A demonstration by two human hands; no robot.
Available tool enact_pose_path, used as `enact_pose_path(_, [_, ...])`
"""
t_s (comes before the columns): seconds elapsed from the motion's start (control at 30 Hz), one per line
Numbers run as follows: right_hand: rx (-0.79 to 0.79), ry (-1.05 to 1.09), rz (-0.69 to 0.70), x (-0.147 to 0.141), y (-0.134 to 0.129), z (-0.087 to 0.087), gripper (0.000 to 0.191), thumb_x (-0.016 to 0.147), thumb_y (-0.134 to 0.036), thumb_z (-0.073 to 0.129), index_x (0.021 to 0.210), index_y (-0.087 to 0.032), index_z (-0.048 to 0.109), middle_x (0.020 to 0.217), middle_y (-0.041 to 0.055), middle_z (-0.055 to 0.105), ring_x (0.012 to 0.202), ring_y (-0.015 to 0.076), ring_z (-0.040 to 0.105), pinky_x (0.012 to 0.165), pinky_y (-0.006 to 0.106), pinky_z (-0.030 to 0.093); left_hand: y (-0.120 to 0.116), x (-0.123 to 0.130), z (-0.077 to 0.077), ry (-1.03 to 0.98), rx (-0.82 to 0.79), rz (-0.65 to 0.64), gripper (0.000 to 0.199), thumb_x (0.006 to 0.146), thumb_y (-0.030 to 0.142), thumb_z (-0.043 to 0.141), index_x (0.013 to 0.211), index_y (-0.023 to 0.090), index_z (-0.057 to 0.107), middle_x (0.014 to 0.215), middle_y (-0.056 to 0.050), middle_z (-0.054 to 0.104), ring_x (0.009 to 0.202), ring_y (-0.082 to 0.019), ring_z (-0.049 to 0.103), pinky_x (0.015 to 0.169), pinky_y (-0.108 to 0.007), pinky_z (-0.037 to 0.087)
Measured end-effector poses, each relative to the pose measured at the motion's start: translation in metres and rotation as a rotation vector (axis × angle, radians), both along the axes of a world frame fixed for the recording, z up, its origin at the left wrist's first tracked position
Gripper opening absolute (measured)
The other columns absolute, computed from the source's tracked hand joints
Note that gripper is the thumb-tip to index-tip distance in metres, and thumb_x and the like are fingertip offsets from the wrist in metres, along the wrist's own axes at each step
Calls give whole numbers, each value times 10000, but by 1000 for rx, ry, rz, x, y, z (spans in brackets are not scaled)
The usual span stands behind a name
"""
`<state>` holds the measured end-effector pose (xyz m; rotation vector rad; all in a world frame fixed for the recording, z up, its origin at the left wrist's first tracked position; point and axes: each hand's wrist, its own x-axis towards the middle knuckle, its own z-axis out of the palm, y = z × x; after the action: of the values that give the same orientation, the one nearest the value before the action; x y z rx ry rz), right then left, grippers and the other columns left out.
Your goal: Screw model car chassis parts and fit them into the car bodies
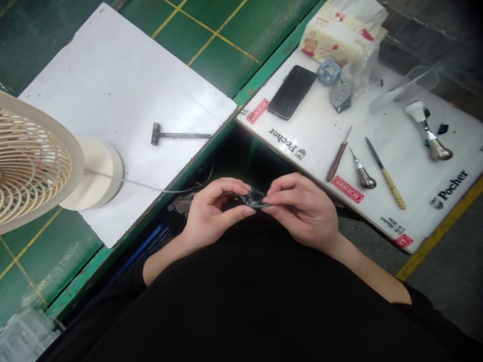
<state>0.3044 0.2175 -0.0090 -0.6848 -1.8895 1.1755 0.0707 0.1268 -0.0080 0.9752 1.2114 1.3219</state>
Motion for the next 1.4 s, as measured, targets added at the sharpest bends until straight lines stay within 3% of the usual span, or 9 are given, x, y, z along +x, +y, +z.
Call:
enact_pose_path(0.33, [27,20,-2,-2,0,-2,149,1029,-216,937,1119,-334,940,1046,62,836,903,238,815,797,409,681,0,2,-6,-5,56,9,242,926,213,1039,1035,237,825,1267,-96,798,1322,-300,795,1180,-488,677])
enact_pose_path(0.5, [-50,-14,-28,0,-2,-2,49,1038,-284,930,1052,-331,924,1035,63,836,896,256,798,791,437,661,0,3,-1,-10,-44,11,268,936,278,1041,1028,222,796,1335,-110,812,1353,-311,799,1182,-459,667])
enact_pose_path(0.57, [-135,-19,-81,0,-2,-2,26,1050,-319,915,1027,-316,906,1063,74,832,921,266,785,807,448,649,1,2,-1,-44,-105,-4,314,945,316,1042,1123,224,800,1310,-107,839,1267,-280,828,1144,-421,672])
enact_pose_path(0.67, [-370,15,-177,-1,-1,-6,142,1066,-392,898,982,-284,861,1042,73,806,909,252,738,804,426,616,4,-1,-3,-200,-234,-80,413,966,380,1033,1253,214,788,1225,-97,869,1121,-239,865,1029,-351,688])
enact_pose_path(0.8, [-812,71,-194,-6,4,-14,305,1001,-519,956,933,-253,824,867,23,737,755,187,606,705,353,519,9,0,-8,-472,-435,-194,464,964,427,1035,1251,186,761,1039,-65,876,892,-211,890,889,-323,708])
enact_pose_path(0.87, [-926,89,-190,-9,5,-18,368,946,-558,996,903,-240,814,839,16,719,738,172,578,679,329,477,10,2,-8,-523,-496,-187,481,951,426,1045,1239,179,750,986,-53,870,851,-216,894,887,-341,723])
enact_pose_path(1.23, [-973,118,-169,-10,6,-19,407,905,-578,1025,873,-228,820,831,9,714,740,154,545,677,309,436,16,5,-9,-582,-552,-137,417,949,385,1026,1165,169,741,922,-42,853,738,-210,878,750,-300,713])
enact_pose_path(1.4, [-966,116,-161,-11,5,-17,407,910,-565,1026,868,-217,818,815,4,711,730,144,534,673,301,427,16,5,-10,-581,-545,-148,477,903,359,1076,1180,164,740,912,-36,862,723,-187,865,761,-289,717])
